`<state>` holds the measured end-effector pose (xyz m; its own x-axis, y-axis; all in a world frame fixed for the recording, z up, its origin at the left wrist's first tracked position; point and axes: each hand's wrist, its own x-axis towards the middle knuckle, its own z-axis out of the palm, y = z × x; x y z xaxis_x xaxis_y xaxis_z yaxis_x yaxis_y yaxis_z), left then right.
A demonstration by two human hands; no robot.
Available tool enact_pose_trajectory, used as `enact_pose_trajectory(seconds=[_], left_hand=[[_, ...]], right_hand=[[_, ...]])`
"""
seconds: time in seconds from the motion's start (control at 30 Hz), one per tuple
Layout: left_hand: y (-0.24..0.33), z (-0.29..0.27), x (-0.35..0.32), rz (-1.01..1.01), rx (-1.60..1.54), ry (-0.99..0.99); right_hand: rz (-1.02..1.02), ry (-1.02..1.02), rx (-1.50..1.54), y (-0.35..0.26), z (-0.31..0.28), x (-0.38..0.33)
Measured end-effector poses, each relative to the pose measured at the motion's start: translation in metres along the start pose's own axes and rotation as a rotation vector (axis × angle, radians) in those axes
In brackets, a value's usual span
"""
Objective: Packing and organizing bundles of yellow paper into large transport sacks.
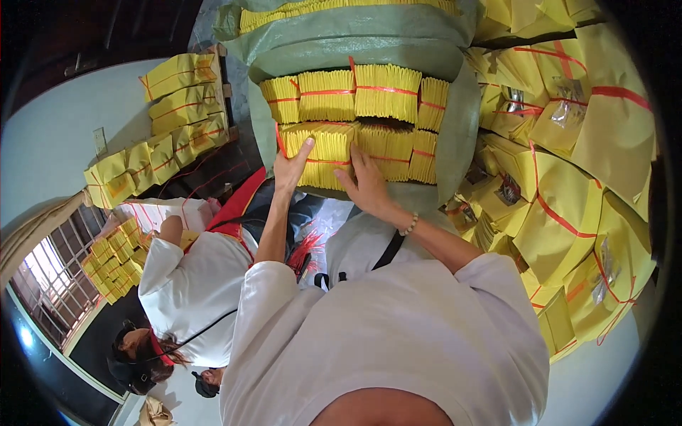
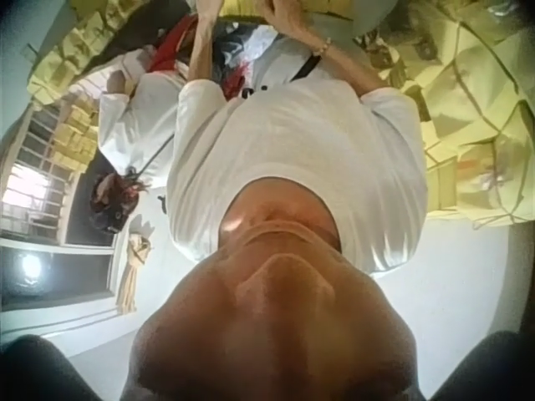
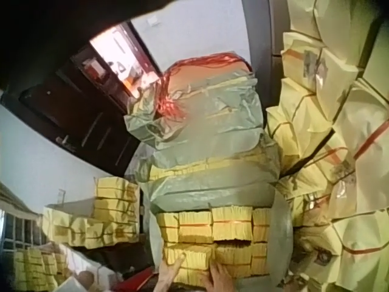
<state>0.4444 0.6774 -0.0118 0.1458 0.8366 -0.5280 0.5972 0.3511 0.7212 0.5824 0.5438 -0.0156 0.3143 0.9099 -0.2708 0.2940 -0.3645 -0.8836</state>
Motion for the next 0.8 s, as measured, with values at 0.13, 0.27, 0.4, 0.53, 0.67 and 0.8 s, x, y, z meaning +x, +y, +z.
enact_pose_trajectory(seconds=[0.13, 0.27, 0.4, 0.53, 0.67, 0.8], left_hand=[[-0.002, 0.003, 0.008, -0.006, 0.001, 0.015], [0.011, 0.007, 0.019, -0.019, 0.003, -0.011], [-0.017, 0.021, 0.02, -0.01, 0.187, 0.154], [0.006, 0.023, 0.009, -0.01, 0.137, 0.095], [-0.015, 0.017, 0.017, 0.053, 0.192, 0.165], [-0.017, 0.016, 0.018, 0.097, 0.247, 0.244]], right_hand=[[-0.017, 0.026, -0.038, 0.002, 0.003, 0.009], [0.066, -0.078, 0.009, 0.009, -0.002, 0.021], [-0.085, 0.023, 0.037, 0.03, 0.006, 0.021], [-0.026, 0.024, -0.029, 0.036, 0.014, 0.014], [0.001, -0.005, -0.052, 0.02, 0.01, 0.017], [0.086, -0.087, -0.108, 0.013, 0.01, 0.02]])
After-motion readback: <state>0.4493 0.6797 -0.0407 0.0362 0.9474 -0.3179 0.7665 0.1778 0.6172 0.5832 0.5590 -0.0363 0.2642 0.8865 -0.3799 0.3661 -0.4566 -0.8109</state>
